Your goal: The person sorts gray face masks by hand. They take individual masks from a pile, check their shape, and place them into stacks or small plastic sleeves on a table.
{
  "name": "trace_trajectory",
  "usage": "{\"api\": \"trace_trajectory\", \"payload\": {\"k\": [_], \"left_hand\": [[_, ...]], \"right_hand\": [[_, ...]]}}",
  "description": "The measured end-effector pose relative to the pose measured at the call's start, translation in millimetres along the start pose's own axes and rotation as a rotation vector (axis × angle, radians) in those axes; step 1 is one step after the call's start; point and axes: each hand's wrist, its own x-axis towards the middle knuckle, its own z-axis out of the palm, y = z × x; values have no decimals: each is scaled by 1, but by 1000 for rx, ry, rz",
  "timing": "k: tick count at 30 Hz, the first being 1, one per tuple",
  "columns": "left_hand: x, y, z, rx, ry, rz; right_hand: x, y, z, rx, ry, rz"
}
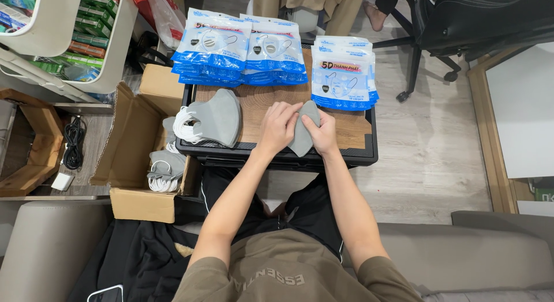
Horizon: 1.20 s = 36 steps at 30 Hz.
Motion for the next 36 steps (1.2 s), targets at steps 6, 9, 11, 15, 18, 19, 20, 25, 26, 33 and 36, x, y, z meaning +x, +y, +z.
{"api": "trace_trajectory", "payload": {"k": [6, 9, 11, 15, 18, 19, 20, 25, 26, 33, 36], "left_hand": [[18, 1, -47, 338, 24, 154], [28, -9, -93, 385, 31, 98], [26, -29, -119, 413, 32, 47], [6, -64, -151, 589, 18, -130], [-13, -86, -149, 679, 7, -211], [-20, -95, -144, 710, 17, -195], [-20, -91, -145, 710, 15, -198], [-19, -85, -144, 696, 130, -73], [-20, -85, -143, 694, 128, -71], [-21, -85, -143, 639, 254, 54], [-18, -79, -144, 644, 249, 44]], "right_hand": [[-3, -24, 9, -16, 19, -14], [-4, -27, 12, -2, 44, -2], [-4, -27, 13, 8, 51, -3], [-3, -25, 12, -9, 67, 12], [-3, -30, 16, -13, 70, 24], [-4, -33, 17, -13, 74, 28], [-3, -32, 17, -14, 74, 31], [-4, -36, 18, -28, 86, 39], [-3, -34, 17, -28, 89, 39], [-3, -33, 15, -8, 68, 34], [-5, -42, 19, 0, 64, 24]]}}
